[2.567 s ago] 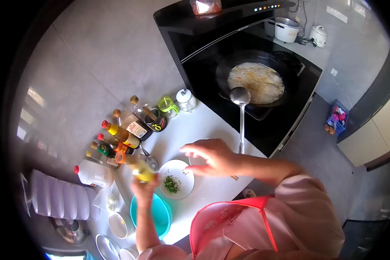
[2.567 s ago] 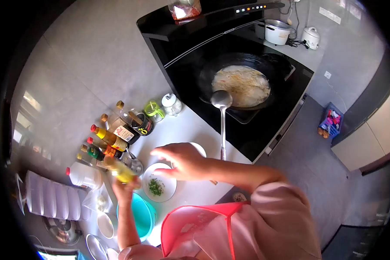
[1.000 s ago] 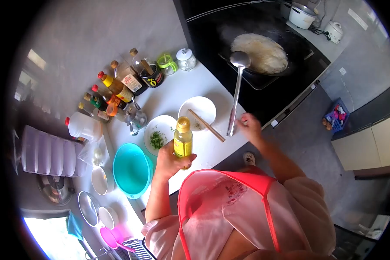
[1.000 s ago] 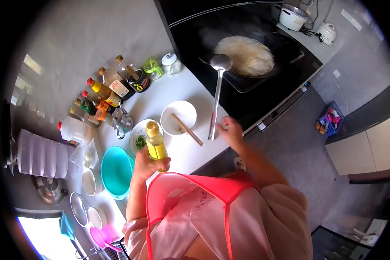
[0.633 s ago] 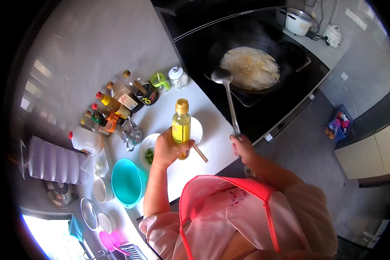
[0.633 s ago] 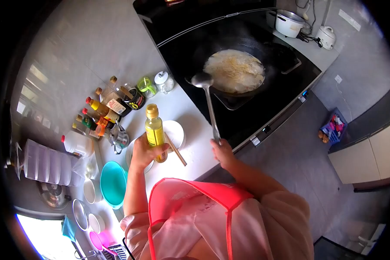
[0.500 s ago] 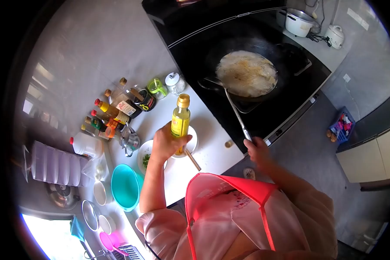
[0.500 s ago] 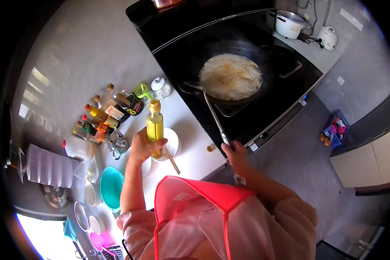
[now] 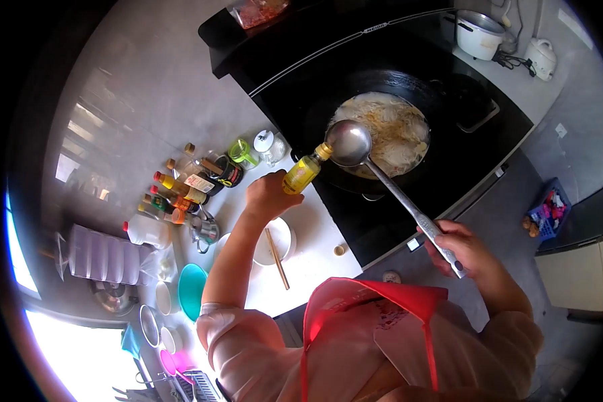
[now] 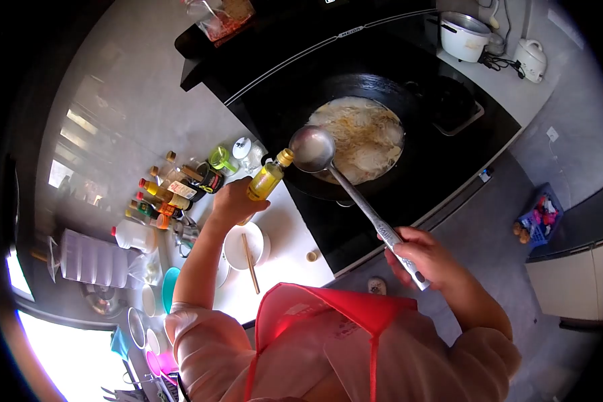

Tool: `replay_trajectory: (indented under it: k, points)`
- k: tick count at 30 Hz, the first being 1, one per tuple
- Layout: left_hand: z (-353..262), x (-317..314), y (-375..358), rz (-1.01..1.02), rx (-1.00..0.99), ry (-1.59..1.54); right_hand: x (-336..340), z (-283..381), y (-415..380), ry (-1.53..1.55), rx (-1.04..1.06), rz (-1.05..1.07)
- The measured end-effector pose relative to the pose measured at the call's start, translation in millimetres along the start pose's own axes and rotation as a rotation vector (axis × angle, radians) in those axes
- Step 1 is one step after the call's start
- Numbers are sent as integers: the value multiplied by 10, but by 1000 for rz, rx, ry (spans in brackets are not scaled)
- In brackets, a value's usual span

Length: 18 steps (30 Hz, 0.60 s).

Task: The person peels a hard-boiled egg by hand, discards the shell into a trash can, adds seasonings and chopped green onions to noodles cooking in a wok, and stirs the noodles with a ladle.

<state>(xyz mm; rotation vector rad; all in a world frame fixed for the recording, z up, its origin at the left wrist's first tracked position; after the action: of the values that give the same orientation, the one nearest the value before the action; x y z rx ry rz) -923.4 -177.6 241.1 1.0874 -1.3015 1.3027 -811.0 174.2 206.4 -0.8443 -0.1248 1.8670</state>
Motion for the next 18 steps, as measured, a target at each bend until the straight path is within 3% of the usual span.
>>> replay_trajectory:
  k: [18]
  points:
    - [-232,90,190,103,12,155,220,291,25,98,-31,101]
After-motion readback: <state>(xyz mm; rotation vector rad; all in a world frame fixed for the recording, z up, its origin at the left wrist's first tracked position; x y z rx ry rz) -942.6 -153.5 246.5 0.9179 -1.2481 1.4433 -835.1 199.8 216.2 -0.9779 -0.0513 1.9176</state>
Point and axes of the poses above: each hand's wrist, its own y-axis towards the middle knuckle, its own x-axis out of the back of the hand, z = x × y, the point moved 2 cm from there along y, towards the middle knuckle, and after that the axes turned 4 degrees about y, right-handed, at the moved point
